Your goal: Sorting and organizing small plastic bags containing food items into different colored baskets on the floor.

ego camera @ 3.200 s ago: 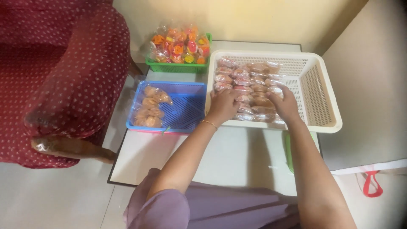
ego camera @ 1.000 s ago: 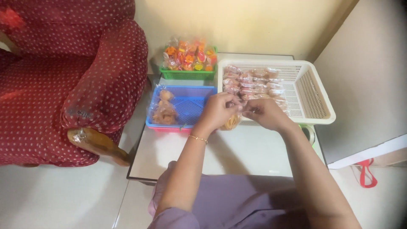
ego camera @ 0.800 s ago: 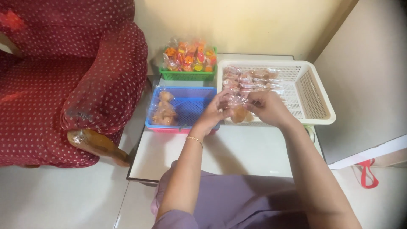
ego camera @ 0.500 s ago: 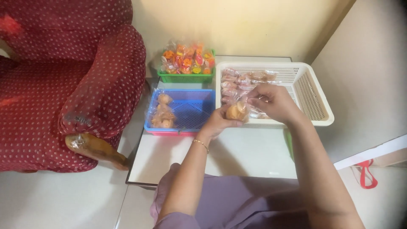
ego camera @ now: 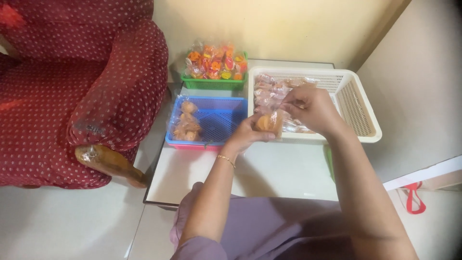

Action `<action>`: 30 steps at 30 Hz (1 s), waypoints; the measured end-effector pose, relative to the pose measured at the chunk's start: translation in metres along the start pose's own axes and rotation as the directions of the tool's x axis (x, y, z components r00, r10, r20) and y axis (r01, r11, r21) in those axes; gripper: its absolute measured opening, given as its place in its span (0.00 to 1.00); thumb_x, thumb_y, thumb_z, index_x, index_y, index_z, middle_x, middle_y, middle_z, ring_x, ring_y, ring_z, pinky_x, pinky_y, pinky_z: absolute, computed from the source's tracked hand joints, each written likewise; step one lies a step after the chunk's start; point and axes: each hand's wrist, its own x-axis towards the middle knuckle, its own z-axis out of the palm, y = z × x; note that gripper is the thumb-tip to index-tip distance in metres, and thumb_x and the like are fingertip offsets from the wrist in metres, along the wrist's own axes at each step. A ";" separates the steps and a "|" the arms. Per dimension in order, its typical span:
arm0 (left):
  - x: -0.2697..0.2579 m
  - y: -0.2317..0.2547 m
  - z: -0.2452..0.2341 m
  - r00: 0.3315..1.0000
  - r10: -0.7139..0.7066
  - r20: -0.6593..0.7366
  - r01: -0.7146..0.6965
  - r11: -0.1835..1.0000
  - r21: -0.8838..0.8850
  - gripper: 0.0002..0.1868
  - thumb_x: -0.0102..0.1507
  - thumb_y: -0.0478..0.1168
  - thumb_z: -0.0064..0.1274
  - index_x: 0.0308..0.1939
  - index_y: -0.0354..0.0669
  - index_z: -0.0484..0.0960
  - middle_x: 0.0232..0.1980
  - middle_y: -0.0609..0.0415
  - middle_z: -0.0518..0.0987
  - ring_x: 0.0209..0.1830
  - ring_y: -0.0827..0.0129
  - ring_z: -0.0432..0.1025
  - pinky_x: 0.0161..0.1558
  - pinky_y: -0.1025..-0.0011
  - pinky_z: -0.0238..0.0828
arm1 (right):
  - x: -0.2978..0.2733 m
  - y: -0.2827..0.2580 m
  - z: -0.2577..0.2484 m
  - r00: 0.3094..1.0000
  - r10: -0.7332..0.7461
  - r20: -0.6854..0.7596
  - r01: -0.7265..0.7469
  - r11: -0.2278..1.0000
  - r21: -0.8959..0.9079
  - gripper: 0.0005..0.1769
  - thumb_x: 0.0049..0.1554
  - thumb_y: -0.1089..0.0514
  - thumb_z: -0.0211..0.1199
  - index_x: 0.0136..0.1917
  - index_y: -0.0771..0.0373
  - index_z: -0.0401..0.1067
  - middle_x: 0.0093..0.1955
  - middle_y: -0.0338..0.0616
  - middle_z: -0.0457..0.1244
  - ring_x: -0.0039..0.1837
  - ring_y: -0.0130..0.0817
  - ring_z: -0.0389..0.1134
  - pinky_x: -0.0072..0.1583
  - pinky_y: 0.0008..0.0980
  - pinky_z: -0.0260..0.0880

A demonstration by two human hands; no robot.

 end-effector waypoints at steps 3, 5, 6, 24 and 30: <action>0.007 -0.010 -0.009 0.999 0.031 -0.020 -0.030 0.999 0.040 0.31 0.44 0.31 0.77 0.50 0.39 0.81 0.43 0.49 0.78 0.41 0.63 0.77 0.36 0.69 0.83 | -0.002 0.000 0.000 0.999 0.035 -0.013 -0.034 0.993 0.114 0.09 0.55 0.73 0.65 0.51 0.72 0.78 0.47 0.63 0.68 0.53 0.56 0.74 0.48 0.44 0.78; 0.007 -0.008 -0.006 0.999 0.046 0.000 -0.046 0.999 0.016 0.31 0.43 0.29 0.77 0.49 0.39 0.82 0.43 0.50 0.78 0.42 0.64 0.76 0.36 0.69 0.82 | -0.001 0.002 0.005 0.997 0.077 -0.010 -0.074 0.981 0.180 0.19 0.55 0.71 0.66 0.61 0.69 0.71 0.51 0.64 0.67 0.56 0.56 0.72 0.49 0.44 0.78; 0.006 -0.007 -0.005 0.998 0.058 0.023 -0.058 0.998 -0.002 0.32 0.42 0.28 0.77 0.49 0.38 0.82 0.43 0.51 0.78 0.42 0.64 0.76 0.36 0.68 0.82 | -0.001 0.003 0.008 0.993 0.121 -0.009 -0.115 0.961 0.251 0.31 0.55 0.68 0.67 0.71 0.66 0.65 0.56 0.64 0.66 0.59 0.56 0.70 0.51 0.44 0.77; 0.004 0.010 0.032 0.937 0.207 -0.281 -0.160 0.970 0.183 0.13 0.60 0.51 0.67 0.43 0.51 0.86 0.33 0.60 0.82 0.34 0.79 0.74 0.41 0.78 0.74 | -0.014 0.053 0.074 0.909 0.377 -0.177 -0.230 0.809 0.541 0.13 0.68 0.54 0.59 0.54 0.65 0.79 0.48 0.50 0.70 0.56 0.43 0.73 0.59 0.46 0.75; 0.003 0.033 0.043 0.863 0.232 -0.449 -0.187 0.972 0.143 0.06 0.65 0.45 0.60 0.42 0.50 0.88 0.31 0.61 0.80 0.35 0.80 0.69 0.43 0.79 0.70 | -0.020 0.083 0.084 0.913 0.396 -0.102 -0.295 0.811 0.506 0.13 0.66 0.54 0.61 0.52 0.65 0.80 0.44 0.51 0.71 0.54 0.44 0.74 0.57 0.45 0.75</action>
